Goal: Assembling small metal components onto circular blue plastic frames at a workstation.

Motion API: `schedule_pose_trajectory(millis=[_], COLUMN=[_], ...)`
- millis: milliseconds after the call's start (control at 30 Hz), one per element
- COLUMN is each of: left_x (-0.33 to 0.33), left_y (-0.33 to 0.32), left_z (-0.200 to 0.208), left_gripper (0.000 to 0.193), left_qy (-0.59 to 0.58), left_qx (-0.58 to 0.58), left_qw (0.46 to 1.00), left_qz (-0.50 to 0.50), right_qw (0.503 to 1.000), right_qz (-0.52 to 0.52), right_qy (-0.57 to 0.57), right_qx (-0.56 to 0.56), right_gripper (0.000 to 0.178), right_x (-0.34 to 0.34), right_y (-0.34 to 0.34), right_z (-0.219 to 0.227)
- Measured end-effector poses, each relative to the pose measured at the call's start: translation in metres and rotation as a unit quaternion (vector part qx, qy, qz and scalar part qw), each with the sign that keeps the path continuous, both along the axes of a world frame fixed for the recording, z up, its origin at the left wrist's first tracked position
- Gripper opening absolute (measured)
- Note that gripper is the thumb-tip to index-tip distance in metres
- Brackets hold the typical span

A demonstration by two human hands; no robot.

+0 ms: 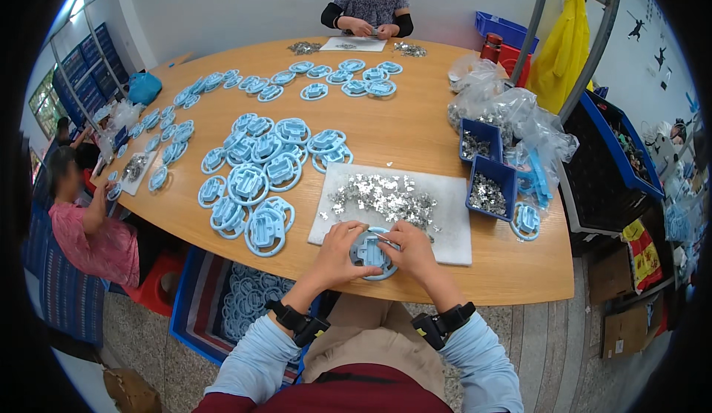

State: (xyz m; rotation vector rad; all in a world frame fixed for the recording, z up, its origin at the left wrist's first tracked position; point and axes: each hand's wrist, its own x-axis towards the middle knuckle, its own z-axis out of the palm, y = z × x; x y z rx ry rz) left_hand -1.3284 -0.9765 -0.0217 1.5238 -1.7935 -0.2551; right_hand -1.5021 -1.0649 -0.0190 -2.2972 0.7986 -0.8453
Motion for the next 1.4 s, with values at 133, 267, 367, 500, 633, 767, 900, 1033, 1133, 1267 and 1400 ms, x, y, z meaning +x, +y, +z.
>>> schedule_pose_trajectory(millis=[133, 267, 367, 500, 633, 767, 900, 1033, 1133, 1267, 1400], left_x=[-0.002, -0.002, -0.003, -0.004, -0.004, -0.004, -0.004, -0.006, -0.006, -0.007, -0.011], left_y=[-0.003, -0.003, -0.004, -0.004, -0.003, -0.002, -0.003, -0.003, -0.003, 0.000, 0.001], left_z=[-0.006, -0.011, -0.012, -0.010, -0.008, -0.010, -0.015, -0.014, -0.016, -0.012, -0.005], left_gripper=[0.076, 0.071, 0.067, 0.064, 0.065, 0.065, 0.064, 0.063, 0.064, 0.064, 0.068], left_qy=[-0.002, -0.021, -0.015, -0.010, -0.009, -0.001, 0.001, 0.001, -0.004, -0.012, 0.015], left_qx=[0.022, 0.030, 0.030, 0.040, 0.043, 0.033, 0.010, 0.015, 0.010, 0.005, -0.001], left_qw=[1.000, 0.999, 0.999, 0.999, 0.999, 0.999, 1.000, 1.000, 1.000, 1.000, 1.000], left_qz=[-0.013, -0.006, 0.000, 0.005, 0.005, 0.010, 0.006, 0.010, 0.010, 0.015, 0.010], right_qw=[0.997, 0.986, 0.967, 0.971, 0.963, 0.975, 0.974, 0.980, 0.971, 0.974, 0.989], right_qz=[-0.043, -0.063, -0.087, -0.097, -0.118, -0.112, -0.113, -0.134, -0.142, -0.151, -0.147], right_qy=[0.040, 0.111, 0.203, 0.168, 0.186, 0.126, 0.133, 0.082, 0.139, 0.114, 0.001], right_qx=[-0.057, -0.103, -0.124, -0.141, -0.155, -0.141, -0.142, -0.125, -0.132, -0.123, -0.023], right_gripper=[0.013, 0.013, 0.022, 0.017, 0.019, 0.021, 0.022, 0.020, 0.020, 0.024, 0.036], right_x=[0.008, 0.017, 0.019, 0.018, 0.020, 0.016, 0.017, 0.017, 0.019, 0.015, 0.007], right_y=[0.006, 0.019, 0.028, 0.031, 0.034, 0.035, 0.040, 0.040, 0.043, 0.038, 0.018], right_z=[0.000, 0.002, 0.004, 0.001, 0.003, 0.002, 0.001, 0.001, 0.004, -0.004, -0.009])
